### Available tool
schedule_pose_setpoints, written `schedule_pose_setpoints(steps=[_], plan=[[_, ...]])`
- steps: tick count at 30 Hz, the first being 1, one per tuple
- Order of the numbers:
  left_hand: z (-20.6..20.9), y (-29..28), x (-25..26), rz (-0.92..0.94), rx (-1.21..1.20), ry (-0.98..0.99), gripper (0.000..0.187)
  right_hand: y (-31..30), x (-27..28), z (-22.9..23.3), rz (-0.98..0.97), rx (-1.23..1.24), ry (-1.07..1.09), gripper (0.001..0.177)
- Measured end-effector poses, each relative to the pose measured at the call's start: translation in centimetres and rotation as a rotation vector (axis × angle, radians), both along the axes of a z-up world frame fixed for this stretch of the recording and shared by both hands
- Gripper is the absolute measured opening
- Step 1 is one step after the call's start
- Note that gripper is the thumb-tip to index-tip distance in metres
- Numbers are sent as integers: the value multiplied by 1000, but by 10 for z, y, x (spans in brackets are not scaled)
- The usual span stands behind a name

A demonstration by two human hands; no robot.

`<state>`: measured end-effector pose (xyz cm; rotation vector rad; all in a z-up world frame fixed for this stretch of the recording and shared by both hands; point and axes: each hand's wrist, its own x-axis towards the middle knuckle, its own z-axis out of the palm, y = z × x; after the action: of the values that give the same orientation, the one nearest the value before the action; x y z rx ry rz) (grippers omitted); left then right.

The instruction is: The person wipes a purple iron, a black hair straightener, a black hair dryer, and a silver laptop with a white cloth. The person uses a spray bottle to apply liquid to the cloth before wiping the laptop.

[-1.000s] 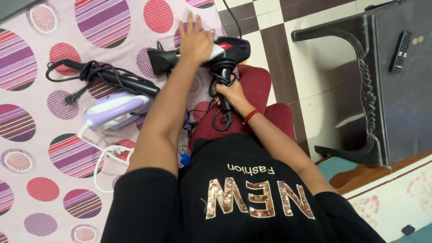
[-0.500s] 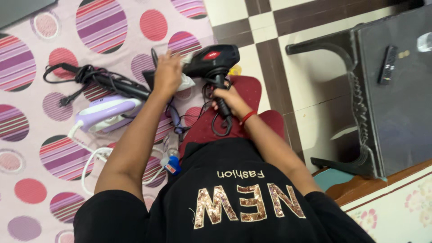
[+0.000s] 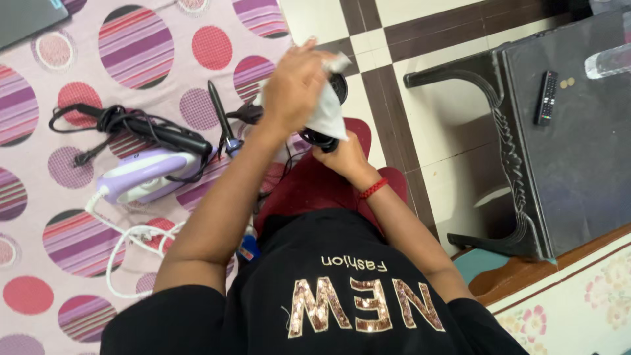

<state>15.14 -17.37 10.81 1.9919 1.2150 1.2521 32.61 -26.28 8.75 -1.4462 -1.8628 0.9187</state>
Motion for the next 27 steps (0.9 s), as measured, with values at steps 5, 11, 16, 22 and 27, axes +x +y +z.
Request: schedule_pose_setpoints(steps=[5,11,16,22,27], plan=[[-128,7,-91,-58,-88,321,24,-16,-4,10,61,9,-98,64],[-37,-22,-68,-217,-39,155,25,-22,-7,-2,57,-80,-213,64],[54,-53,-41,-191,-262,14,27,-21,-13,-4,22,-173,-374,70],[-138,-36,-110,-109,-190,242,29,-22,-14,40,177,-191,-125,79],[-143,-38,-116,-377,-44,211,23,-18,-17,29,404,-41,-355,47]])
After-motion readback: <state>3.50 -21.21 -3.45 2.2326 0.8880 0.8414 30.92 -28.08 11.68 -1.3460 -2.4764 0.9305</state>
